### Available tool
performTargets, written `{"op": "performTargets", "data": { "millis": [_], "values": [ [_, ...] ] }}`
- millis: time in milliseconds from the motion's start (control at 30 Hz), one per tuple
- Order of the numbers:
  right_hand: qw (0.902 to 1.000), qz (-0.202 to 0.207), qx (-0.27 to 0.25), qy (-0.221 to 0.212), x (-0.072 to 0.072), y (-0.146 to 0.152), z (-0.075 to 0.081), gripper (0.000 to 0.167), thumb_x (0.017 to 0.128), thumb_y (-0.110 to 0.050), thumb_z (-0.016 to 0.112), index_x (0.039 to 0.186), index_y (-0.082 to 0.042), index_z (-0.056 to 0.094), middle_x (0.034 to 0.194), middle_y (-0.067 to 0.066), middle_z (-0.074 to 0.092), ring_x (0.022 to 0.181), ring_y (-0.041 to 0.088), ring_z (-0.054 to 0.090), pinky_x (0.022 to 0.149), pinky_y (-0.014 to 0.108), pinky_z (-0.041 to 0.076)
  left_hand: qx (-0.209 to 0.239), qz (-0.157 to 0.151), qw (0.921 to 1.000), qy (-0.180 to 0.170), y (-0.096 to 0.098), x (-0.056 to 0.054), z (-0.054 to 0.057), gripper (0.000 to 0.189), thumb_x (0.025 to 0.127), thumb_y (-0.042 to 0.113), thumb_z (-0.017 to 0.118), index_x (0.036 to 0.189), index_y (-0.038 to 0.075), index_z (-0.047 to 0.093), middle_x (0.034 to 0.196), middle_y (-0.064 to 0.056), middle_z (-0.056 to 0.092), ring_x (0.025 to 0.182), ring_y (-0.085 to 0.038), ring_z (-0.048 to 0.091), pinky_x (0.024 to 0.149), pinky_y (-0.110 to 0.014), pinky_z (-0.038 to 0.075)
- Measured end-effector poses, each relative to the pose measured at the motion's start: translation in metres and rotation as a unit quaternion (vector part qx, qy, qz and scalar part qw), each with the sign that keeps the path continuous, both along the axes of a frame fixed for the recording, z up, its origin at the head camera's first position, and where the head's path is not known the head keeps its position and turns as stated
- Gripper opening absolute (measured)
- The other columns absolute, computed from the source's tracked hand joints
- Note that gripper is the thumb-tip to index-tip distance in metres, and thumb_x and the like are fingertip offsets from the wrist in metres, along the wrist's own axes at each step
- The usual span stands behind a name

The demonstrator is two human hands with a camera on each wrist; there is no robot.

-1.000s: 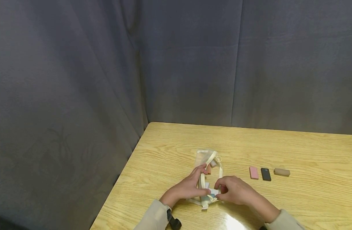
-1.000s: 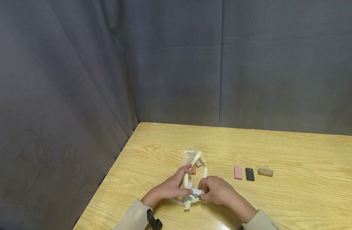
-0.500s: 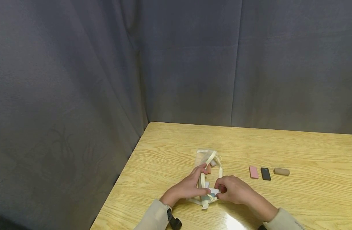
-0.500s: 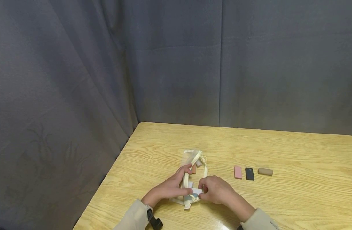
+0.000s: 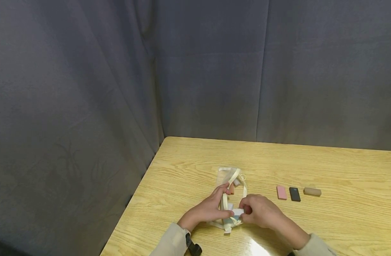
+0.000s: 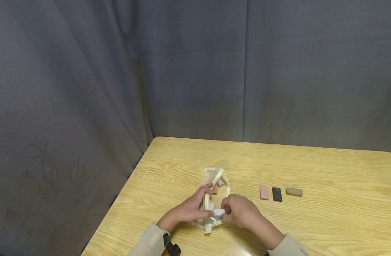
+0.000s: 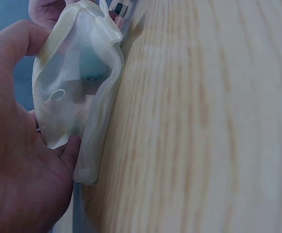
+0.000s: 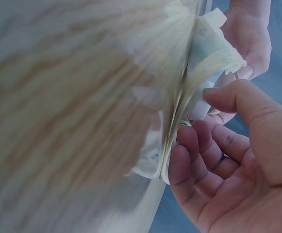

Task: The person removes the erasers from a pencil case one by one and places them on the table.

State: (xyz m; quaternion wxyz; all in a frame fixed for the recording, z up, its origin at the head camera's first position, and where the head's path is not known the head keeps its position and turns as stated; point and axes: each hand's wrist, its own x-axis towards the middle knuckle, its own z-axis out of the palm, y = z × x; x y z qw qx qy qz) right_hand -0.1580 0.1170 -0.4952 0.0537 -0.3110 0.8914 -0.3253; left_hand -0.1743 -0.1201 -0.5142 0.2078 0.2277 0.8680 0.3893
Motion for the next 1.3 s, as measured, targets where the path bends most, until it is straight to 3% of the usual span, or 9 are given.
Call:
{"op": "performTargets", "data": {
  "millis": [233,733,1300],
  "values": [
    [0.9999,-0.003,-0.002,0.013,0.001,0.002,0.003,0.014,0.078,-0.011,0.081,0.085,-0.016,0.069,0.072,-0.012,0.051,0.064,0.001,0.043,0.055,0.021,0.040,0.002,-0.001,1.0000,0.003,0.000,0.000,0.000,0.060,0.089,0.049,0.065,0.137,0.024,0.038,0.167,0.017,0.008,0.151,-0.029,0.024,0.111,-0.054,0.037],
    [0.9999,-0.009,-0.007,0.006,0.001,0.008,0.003,0.014,0.079,-0.011,0.080,0.085,-0.017,0.069,0.072,-0.012,0.050,0.063,0.001,0.042,0.054,0.021,0.038,-0.012,0.001,0.9998,0.014,0.000,0.000,0.000,0.061,0.088,0.051,0.065,0.136,0.024,0.037,0.168,0.016,0.009,0.150,-0.030,0.026,0.109,-0.053,0.039],
    [0.9998,-0.008,-0.017,-0.006,0.004,0.014,0.003,0.011,0.081,-0.014,0.080,0.086,-0.017,0.071,0.072,-0.010,0.053,0.063,0.001,0.042,0.054,0.022,0.038,0.000,0.002,0.9999,0.011,0.000,-0.001,-0.003,0.063,0.088,0.049,0.067,0.137,0.024,0.038,0.168,0.016,0.009,0.150,-0.032,0.027,0.109,-0.056,0.039]
  ]
}}
